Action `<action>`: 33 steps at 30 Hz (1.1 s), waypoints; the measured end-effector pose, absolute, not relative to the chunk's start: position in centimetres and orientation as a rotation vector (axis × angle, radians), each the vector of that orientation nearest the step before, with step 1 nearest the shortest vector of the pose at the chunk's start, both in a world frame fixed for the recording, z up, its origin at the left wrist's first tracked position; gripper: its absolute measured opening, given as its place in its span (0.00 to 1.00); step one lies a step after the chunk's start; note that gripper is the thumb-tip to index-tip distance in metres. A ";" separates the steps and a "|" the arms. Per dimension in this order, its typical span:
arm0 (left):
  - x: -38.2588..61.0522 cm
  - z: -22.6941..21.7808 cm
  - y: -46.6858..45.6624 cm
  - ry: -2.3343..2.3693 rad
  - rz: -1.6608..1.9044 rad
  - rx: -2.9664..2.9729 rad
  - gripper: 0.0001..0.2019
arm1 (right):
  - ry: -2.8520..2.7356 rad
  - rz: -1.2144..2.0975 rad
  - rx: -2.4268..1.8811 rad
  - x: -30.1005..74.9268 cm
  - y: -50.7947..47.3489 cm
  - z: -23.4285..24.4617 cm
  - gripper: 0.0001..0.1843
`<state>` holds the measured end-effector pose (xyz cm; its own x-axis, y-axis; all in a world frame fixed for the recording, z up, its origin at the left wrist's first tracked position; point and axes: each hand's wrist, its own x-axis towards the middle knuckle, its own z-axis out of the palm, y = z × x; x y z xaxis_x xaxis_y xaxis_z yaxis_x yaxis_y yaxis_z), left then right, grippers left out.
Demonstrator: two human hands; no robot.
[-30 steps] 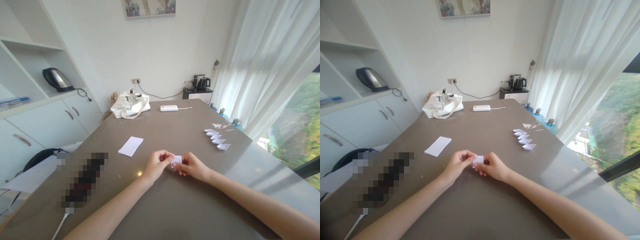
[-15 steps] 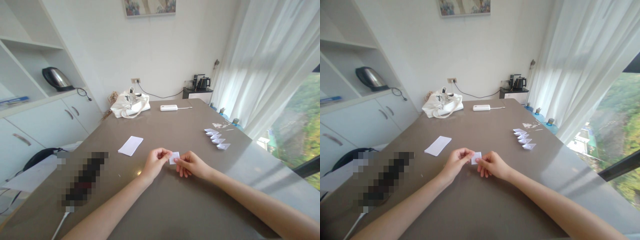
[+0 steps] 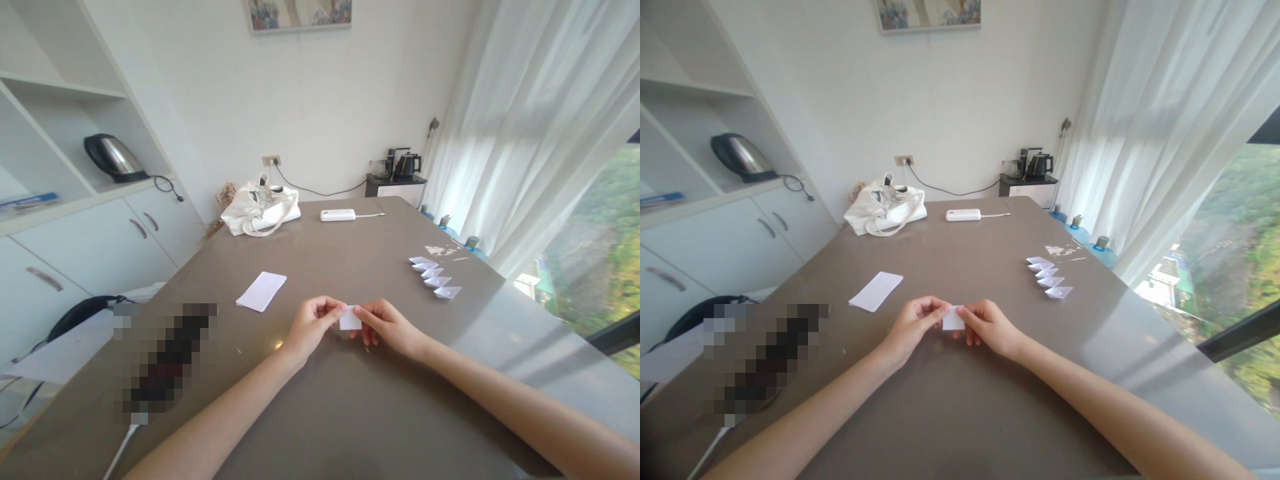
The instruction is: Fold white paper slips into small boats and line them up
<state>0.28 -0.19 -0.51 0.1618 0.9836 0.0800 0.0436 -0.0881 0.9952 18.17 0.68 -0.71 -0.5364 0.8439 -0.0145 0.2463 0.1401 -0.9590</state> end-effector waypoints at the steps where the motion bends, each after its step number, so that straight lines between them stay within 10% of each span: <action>1: 0.2 -0.5 -0.1 1.095 1.135 1.411 0.14 | -1.869 1.391 -1.038 18.2 0.8 -0.8 0.25; 33: -0.7 0.3 0.3 0.898 1.064 1.506 0.14 | -1.767 1.130 -0.861 19.2 1.4 -0.4 0.15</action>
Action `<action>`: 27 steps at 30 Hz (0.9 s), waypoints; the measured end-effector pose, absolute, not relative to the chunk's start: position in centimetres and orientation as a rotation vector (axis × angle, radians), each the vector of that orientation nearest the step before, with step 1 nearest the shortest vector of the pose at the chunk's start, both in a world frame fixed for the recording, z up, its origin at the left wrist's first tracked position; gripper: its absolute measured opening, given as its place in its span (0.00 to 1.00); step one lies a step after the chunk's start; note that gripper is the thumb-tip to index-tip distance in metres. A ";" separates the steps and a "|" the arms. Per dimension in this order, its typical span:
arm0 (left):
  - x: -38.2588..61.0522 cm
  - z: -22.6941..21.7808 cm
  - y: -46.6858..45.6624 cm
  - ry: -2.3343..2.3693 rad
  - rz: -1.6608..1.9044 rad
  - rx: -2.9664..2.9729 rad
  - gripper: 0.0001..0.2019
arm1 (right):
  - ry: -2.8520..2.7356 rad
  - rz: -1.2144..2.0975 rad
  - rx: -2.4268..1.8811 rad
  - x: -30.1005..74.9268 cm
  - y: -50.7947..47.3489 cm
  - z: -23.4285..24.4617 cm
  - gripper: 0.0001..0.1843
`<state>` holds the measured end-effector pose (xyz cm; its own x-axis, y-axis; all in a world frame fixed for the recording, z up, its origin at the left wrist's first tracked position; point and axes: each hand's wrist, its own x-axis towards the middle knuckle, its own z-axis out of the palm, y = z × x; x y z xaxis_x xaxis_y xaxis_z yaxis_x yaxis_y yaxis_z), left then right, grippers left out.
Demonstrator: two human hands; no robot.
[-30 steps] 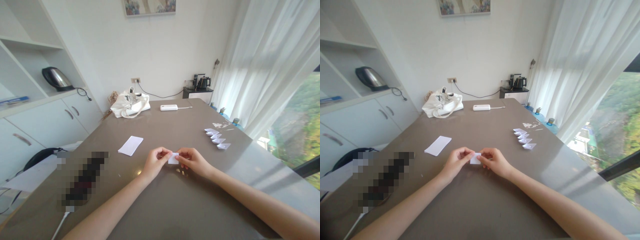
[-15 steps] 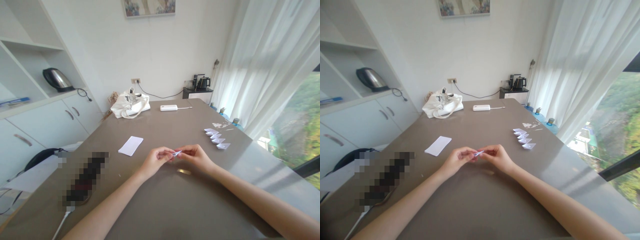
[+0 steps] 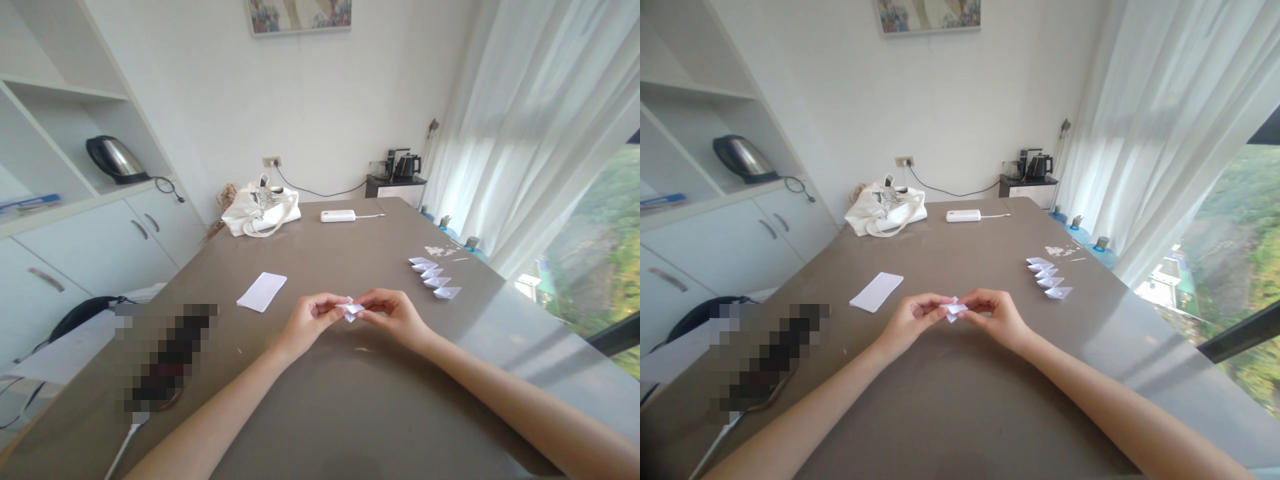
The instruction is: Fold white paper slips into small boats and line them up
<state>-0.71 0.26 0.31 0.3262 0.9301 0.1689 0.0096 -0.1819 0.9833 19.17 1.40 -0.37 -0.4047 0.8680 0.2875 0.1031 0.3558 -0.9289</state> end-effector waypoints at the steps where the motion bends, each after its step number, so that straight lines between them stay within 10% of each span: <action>1: -0.7 0.3 0.2 0.893 1.069 1.499 0.14 | -1.768 1.111 -0.855 19.1 1.3 -0.3 0.15; 27: -0.5 0.0 0.1 0.940 1.208 1.400 0.10 | -1.488 1.223 -0.806 18.4 1.1 -0.5 0.09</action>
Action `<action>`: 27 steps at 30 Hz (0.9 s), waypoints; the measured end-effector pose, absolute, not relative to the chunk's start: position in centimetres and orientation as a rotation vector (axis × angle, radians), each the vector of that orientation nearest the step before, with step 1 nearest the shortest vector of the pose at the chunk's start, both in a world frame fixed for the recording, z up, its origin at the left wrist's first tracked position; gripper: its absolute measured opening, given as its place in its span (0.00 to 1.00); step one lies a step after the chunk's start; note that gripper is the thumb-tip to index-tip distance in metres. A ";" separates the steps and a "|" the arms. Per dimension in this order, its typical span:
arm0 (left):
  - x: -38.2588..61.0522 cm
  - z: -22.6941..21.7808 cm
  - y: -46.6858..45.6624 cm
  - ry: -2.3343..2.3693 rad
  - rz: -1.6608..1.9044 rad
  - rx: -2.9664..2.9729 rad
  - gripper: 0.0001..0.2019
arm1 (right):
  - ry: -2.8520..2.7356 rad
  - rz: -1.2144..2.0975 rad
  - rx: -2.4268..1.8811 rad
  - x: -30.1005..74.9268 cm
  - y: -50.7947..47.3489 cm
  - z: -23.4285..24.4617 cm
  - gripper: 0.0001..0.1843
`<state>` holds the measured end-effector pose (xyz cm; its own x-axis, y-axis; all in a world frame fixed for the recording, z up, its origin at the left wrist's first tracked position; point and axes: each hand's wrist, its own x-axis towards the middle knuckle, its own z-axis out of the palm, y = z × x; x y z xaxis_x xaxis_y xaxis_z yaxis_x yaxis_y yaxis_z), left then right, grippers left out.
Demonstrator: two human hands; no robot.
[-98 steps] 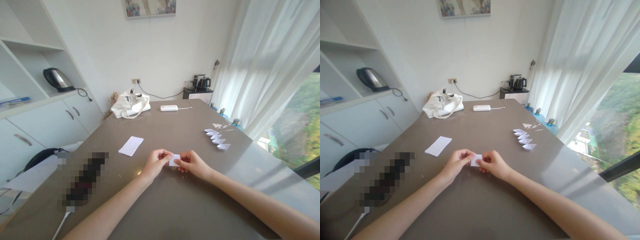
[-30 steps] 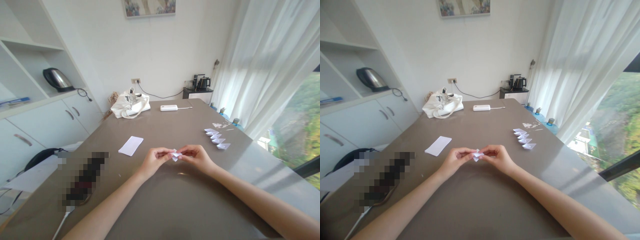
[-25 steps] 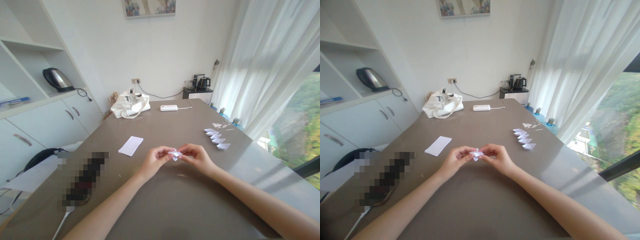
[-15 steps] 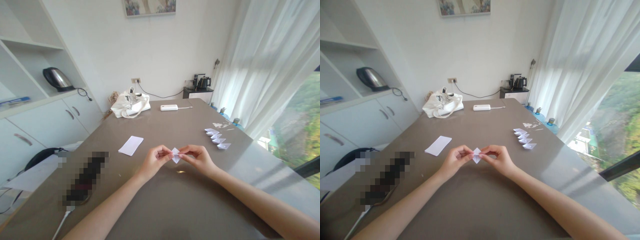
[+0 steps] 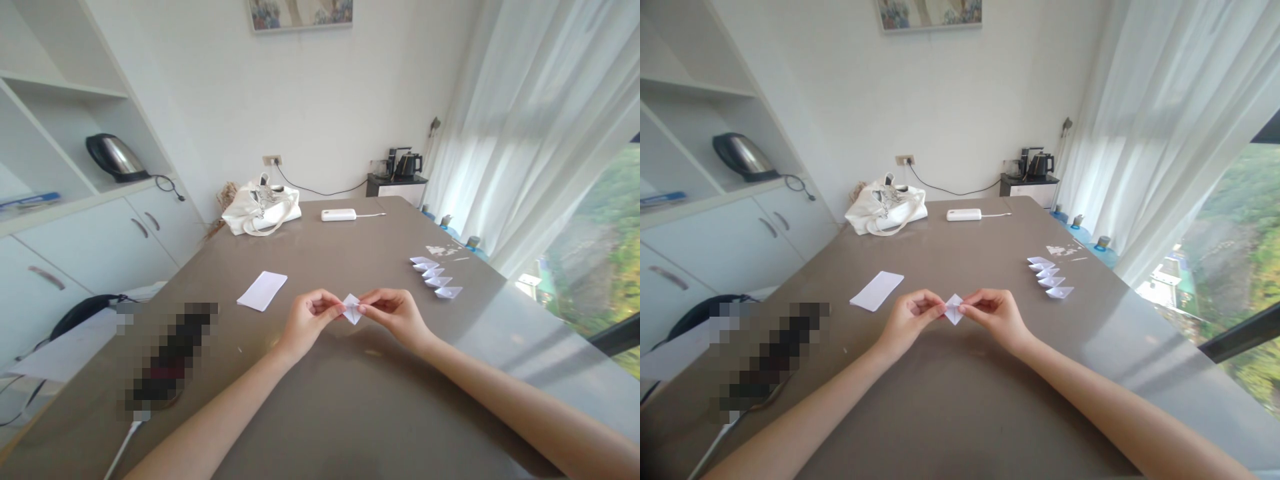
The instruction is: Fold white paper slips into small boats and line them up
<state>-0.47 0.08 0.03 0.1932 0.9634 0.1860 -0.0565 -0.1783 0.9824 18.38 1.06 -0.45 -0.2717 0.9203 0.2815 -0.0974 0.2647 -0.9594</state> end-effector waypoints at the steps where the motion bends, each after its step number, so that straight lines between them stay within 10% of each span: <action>1: -0.5 0.1 0.0 0.949 1.222 1.406 0.10 | -1.489 1.216 -0.827 18.4 1.1 -0.5 0.09; 27: -0.2 -0.1 0.1 0.900 1.276 0.987 0.11 | -1.556 1.116 -0.885 18.7 1.1 -0.1 0.14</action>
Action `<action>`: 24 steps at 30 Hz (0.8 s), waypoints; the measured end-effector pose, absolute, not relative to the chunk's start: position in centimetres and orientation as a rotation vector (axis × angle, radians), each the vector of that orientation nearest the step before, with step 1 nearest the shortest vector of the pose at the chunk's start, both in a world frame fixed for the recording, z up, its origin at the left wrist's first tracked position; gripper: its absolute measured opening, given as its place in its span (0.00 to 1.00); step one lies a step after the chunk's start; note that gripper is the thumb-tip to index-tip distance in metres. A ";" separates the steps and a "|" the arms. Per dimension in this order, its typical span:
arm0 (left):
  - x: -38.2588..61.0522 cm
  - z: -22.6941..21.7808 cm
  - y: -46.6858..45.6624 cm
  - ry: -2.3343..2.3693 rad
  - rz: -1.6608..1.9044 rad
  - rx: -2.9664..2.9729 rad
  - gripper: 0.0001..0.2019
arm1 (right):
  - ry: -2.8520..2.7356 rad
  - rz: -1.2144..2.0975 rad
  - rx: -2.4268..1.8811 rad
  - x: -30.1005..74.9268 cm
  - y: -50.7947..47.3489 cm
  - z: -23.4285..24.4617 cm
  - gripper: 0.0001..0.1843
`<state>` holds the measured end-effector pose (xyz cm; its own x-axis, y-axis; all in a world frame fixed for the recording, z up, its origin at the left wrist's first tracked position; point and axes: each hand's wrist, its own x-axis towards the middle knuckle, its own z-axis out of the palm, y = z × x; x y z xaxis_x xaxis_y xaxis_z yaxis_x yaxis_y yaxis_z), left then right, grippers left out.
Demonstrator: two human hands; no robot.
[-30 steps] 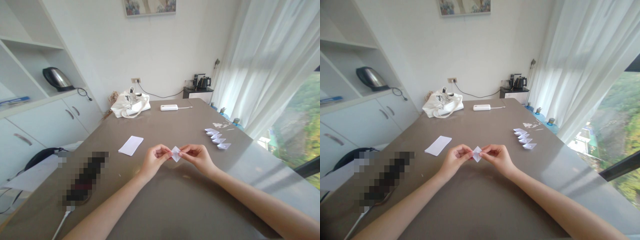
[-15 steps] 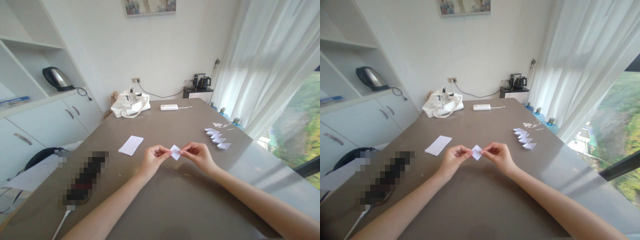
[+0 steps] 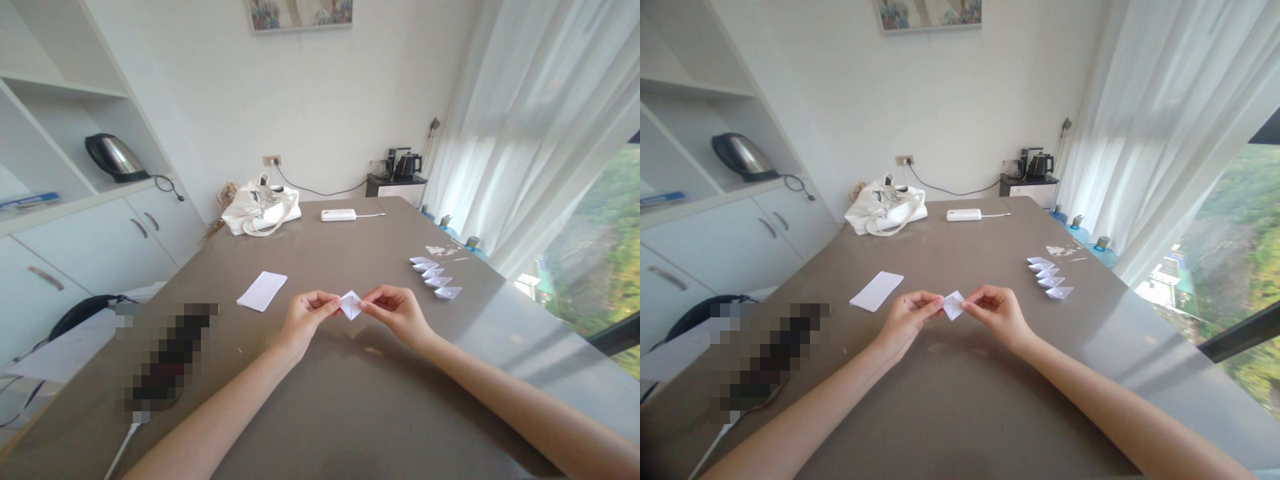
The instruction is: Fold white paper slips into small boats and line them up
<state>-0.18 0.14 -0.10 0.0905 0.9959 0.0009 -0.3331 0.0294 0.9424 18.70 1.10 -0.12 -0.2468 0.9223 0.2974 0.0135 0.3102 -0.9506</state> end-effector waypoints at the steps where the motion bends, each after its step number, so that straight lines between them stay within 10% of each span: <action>1: -0.2 -0.1 0.1 0.901 1.274 0.991 0.11 | -1.551 1.120 -0.888 18.7 1.1 -0.1 0.14; 24: 0.0 0.4 -0.1 1.001 1.245 1.151 0.12 | -1.498 1.170 -0.866 18.4 1.0 -0.2 0.15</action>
